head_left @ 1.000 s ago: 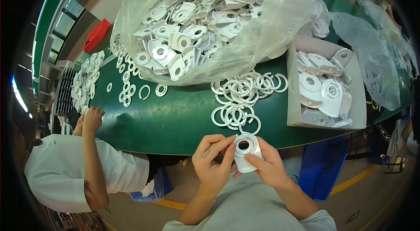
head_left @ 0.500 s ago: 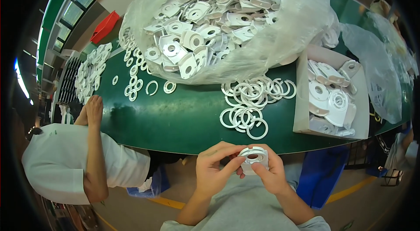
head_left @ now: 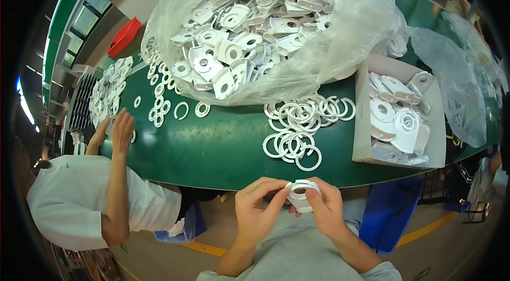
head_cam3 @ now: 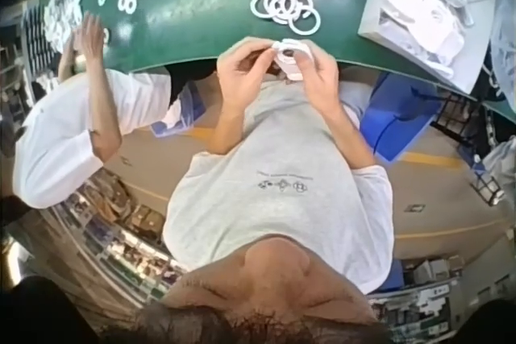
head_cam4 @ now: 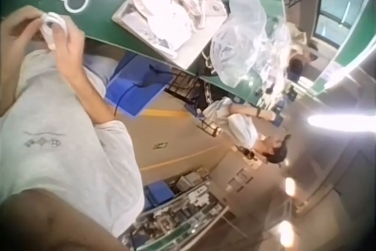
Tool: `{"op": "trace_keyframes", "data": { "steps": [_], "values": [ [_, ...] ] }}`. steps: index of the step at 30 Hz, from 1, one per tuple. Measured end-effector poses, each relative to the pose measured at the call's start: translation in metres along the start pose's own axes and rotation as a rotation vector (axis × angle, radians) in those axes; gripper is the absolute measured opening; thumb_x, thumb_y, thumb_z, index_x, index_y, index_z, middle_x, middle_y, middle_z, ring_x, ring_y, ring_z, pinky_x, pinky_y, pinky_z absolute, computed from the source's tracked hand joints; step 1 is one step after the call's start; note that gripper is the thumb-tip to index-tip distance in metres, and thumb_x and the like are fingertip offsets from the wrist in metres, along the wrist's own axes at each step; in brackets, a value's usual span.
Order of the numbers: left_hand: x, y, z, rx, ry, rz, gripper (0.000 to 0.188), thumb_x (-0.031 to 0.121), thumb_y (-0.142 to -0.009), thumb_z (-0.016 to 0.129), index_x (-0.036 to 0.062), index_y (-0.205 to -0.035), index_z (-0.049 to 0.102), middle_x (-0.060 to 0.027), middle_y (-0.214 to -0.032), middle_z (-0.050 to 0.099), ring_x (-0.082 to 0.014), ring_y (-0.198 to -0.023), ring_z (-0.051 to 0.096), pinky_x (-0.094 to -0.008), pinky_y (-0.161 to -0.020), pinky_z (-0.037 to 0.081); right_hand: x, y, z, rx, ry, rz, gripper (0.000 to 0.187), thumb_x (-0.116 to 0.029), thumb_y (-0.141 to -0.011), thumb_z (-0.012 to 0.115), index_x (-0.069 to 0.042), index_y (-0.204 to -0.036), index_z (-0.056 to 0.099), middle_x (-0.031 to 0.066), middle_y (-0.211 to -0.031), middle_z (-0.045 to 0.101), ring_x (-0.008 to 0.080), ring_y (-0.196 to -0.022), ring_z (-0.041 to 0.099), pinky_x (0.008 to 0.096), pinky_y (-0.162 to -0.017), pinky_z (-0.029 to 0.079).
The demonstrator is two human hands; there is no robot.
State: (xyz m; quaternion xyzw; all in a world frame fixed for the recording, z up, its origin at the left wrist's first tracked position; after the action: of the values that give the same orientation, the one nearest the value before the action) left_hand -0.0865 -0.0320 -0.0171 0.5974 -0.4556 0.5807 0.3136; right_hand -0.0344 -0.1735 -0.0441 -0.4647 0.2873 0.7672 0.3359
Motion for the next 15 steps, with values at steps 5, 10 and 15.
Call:
{"op": "trace_keyframes", "data": {
  "steps": [5, 10, 15],
  "values": [
    [0.018, -0.014, 0.001, -0.018, -0.056, 0.063, 0.027, -0.012, -0.071, 0.067, -0.0057, -0.097, 0.068, -0.0108, -0.086, 0.064, -0.016, -0.073, 0.058, -0.0253, -0.063, 0.048, -0.004, -0.003, -0.005, -0.024, 0.167, -0.093, 0.022, -0.014, -0.095, 0.05, 0.004, -0.101, 0.062, 0.0073, -0.079, 0.066, 0.0107, -0.065, 0.061, 0.0237, -0.056, 0.048],
    [0.005, -0.017, -0.007, -0.205, -0.14, 0.289, 0.028, -0.01, -0.066, 0.069, -0.0042, -0.093, 0.07, -0.0105, -0.082, 0.064, -0.0174, -0.068, 0.056, -0.0247, -0.057, 0.043, -0.007, -0.004, -0.007, -0.109, 0.306, -0.131, 0.021, -0.014, -0.094, 0.052, 0.003, -0.098, 0.063, 0.0071, -0.074, 0.065, 0.0093, -0.062, 0.06, 0.0235, -0.054, 0.046],
    [0.005, -0.008, 0.0, -0.132, -0.175, 0.254, 0.019, -0.008, -0.069, 0.071, -0.0032, -0.087, 0.068, -0.0088, -0.076, 0.062, -0.0171, -0.067, 0.057, -0.025, -0.056, 0.044, -0.002, 0.001, -0.005, -0.071, 0.351, -0.099, 0.021, -0.014, -0.094, 0.052, 0.003, -0.088, 0.063, 0.006, -0.062, 0.06, 0.0099, -0.056, 0.058, 0.0252, -0.052, 0.045]
  ]
}}
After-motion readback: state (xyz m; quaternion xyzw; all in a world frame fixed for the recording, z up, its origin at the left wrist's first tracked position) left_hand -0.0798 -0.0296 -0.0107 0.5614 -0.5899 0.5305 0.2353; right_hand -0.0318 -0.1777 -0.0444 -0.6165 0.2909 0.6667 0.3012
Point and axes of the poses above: each hand's wrist, its own y-axis away from the middle knuckle, its own z-axis out of the palm, x = y × z, the point moved 2 cm from there along -y, towards the middle knuckle
